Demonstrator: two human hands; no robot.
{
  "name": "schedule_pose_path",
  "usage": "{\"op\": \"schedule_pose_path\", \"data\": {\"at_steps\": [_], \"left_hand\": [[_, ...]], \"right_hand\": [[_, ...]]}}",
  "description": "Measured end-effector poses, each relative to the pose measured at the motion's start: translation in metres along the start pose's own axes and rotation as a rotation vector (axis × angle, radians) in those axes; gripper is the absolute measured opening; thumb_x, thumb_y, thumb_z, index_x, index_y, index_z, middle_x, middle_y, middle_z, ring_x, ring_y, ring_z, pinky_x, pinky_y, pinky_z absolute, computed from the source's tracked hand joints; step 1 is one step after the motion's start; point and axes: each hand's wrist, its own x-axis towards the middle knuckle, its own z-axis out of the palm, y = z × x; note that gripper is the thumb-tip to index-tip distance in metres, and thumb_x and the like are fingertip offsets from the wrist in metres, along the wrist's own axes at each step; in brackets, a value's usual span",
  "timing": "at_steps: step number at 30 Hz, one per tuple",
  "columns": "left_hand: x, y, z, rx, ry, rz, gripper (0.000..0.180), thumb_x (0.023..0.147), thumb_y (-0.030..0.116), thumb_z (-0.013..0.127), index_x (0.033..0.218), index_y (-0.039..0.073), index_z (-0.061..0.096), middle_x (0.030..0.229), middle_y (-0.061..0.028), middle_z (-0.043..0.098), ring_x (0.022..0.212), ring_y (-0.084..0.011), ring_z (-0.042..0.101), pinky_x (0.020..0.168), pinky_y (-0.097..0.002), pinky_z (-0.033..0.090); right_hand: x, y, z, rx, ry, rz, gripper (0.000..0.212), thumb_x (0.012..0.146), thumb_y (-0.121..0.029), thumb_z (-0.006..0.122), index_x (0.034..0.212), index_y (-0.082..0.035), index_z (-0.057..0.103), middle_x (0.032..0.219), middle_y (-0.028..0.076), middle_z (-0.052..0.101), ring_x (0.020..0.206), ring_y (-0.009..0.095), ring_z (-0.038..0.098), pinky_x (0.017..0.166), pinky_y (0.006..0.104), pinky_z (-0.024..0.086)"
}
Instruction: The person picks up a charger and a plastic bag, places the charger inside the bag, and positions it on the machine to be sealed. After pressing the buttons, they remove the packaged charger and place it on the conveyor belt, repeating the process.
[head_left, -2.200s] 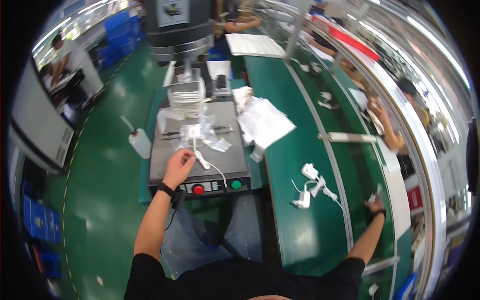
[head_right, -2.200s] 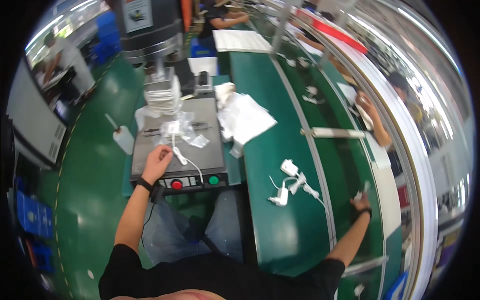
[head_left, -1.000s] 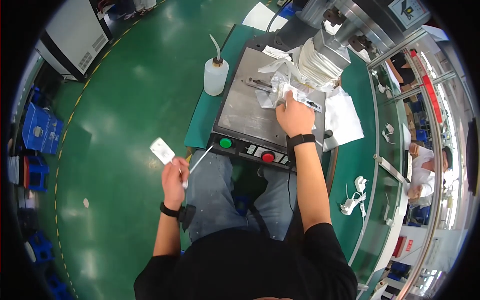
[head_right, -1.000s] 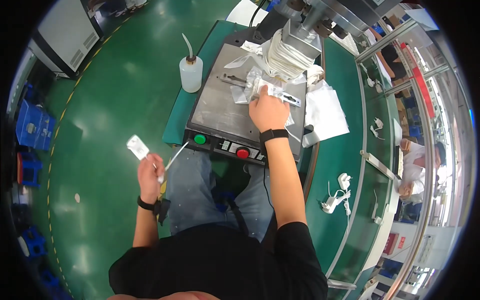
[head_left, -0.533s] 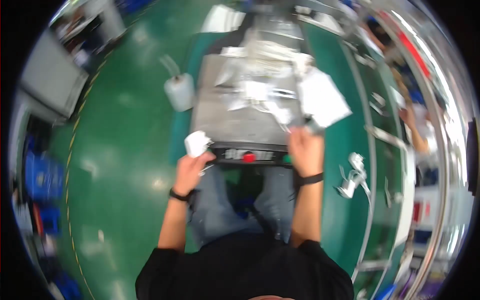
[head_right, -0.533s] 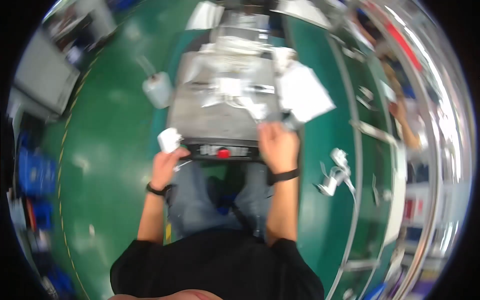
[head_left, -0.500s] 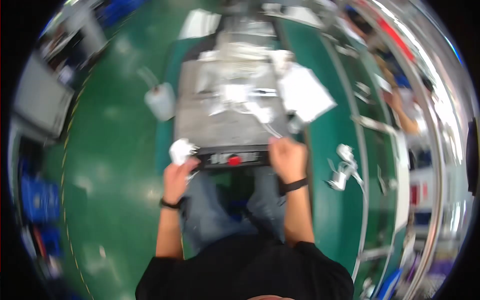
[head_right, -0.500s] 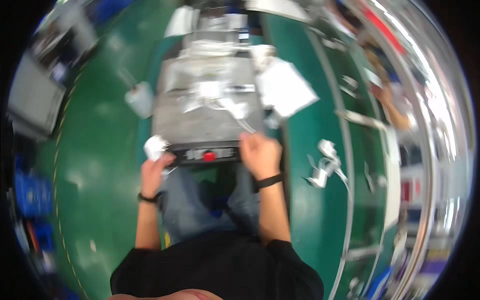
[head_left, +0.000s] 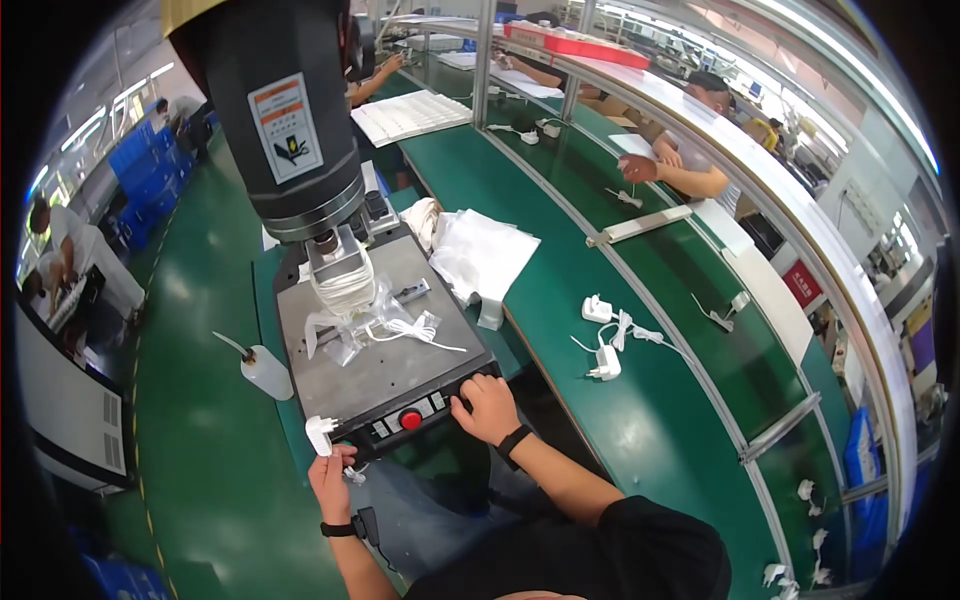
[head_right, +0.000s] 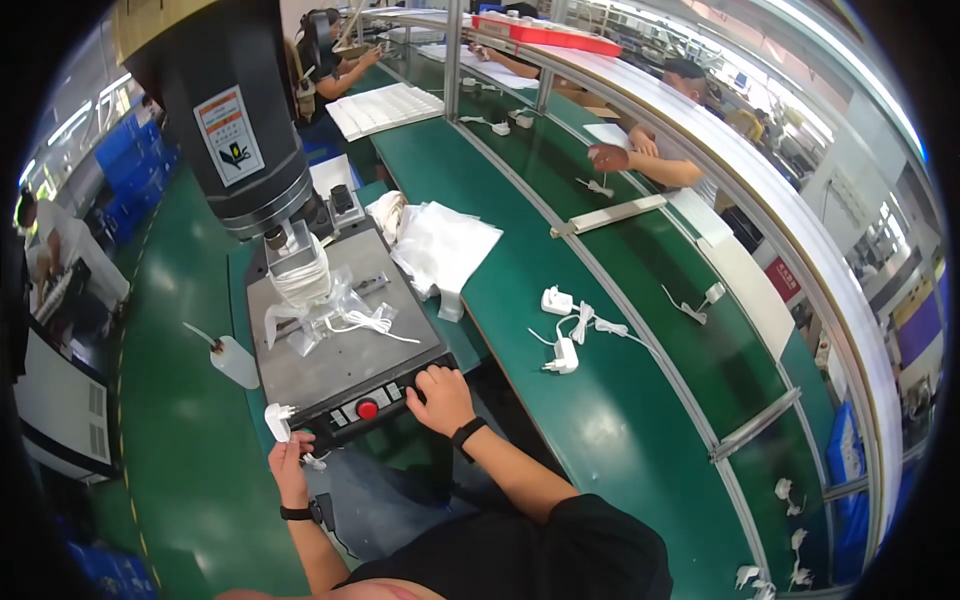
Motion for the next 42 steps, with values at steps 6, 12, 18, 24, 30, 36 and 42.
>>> {"op": "schedule_pose_path", "data": {"at_steps": [6, 12, 18, 24, 30, 36, 42], "left_hand": [[0.021, 0.06, 0.046, 0.188, -0.326, 0.187, 0.026, 0.101, 0.019, 0.054, 0.098, -0.005, 0.065, 0.095, -0.0076, 0.069, 0.075, -0.0128, 0.058, 0.075, -0.0265, 0.046], [0.014, 0.167, 0.202, 0.218, -0.359, 0.851, 0.024, 0.098, 0.019, 0.056, 0.098, -0.004, 0.063, 0.093, -0.0089, 0.066, 0.083, -0.0183, 0.06, 0.081, -0.0292, 0.048], [0.038, 0.121, 0.179, 0.151, -0.742, 0.617, 0.018, 0.098, 0.013, 0.057, 0.102, -0.004, 0.061, 0.099, -0.0095, 0.066, 0.089, -0.018, 0.06, 0.082, -0.029, 0.048], [0.034, 0.046, 0.156, 0.224, -0.66, 0.118, 0.011, 0.1, 0.007, 0.055, 0.098, -0.001, 0.063, 0.095, -0.0073, 0.067, 0.084, -0.0123, 0.062, 0.077, -0.0251, 0.049], [0.027, 0.044, 0.153, 0.338, -0.623, 0.036, 0.012, 0.1, 0.01, 0.058, 0.099, -0.001, 0.064, 0.091, -0.0049, 0.067, 0.08, -0.0108, 0.062, 0.074, -0.0246, 0.05], [0.013, 0.069, 0.122, 0.495, -0.427, 0.091, 0.011, 0.096, 0.009, 0.062, 0.093, -0.002, 0.065, 0.084, -0.0041, 0.067, 0.075, -0.009, 0.061, 0.07, -0.0246, 0.049], [-0.034, 0.077, 0.114, 0.479, -0.285, 0.113, 0.011, 0.094, 0.009, 0.065, 0.09, -0.001, 0.066, 0.082, -0.0048, 0.066, 0.074, -0.0089, 0.06, 0.069, -0.0237, 0.048]], "right_hand": [[0.047, -0.067, -0.047, 0.887, -0.514, -0.017, 0.065, 0.087, -0.039, 0.074, 0.13, 0.005, 0.053, 0.129, 0.024, 0.056, 0.109, 0.03, 0.062, 0.086, 0.0417, 0.051], [0.135, -0.033, -0.213, 0.894, -0.436, -0.152, 0.028, 0.091, -0.028, 0.069, 0.1, -0.002, 0.062, 0.088, 0.012, 0.067, 0.082, 0.019, 0.063, 0.072, 0.0366, 0.051], [0.004, 0.079, -0.464, 0.292, 0.309, 0.381, 0.038, 0.098, -0.021, 0.06, 0.13, -0.001, 0.055, 0.12, 0.006, 0.062, 0.107, 0.016, 0.059, 0.096, 0.0332, 0.047], [-0.204, 0.227, -0.578, -0.574, 0.198, 0.816, 0.051, 0.07, -0.011, 0.079, 0.117, 0.0, 0.063, 0.121, 0.018, 0.064, 0.115, 0.035, 0.061, 0.1, 0.0383, 0.047], [-0.267, 0.313, -0.588, -0.788, 0.103, 1.039, 0.036, 0.081, -0.022, 0.077, 0.111, -0.004, 0.07, 0.118, 0.018, 0.067, 0.108, 0.032, 0.064, 0.096, 0.0397, 0.049], [0.04, 0.426, -0.465, -0.146, -0.062, 0.887, 0.054, 0.089, -0.05, 0.069, 0.11, -0.001, 0.07, 0.119, 0.021, 0.068, 0.11, 0.033, 0.065, 0.093, 0.0414, 0.051], [-0.01, 0.597, -0.37, -0.858, -0.292, 0.882, 0.068, 0.093, -0.05, 0.057, 0.15, -0.017, 0.041, 0.142, 0.02, 0.055, 0.131, 0.036, 0.053, 0.108, 0.0476, 0.043]]}}
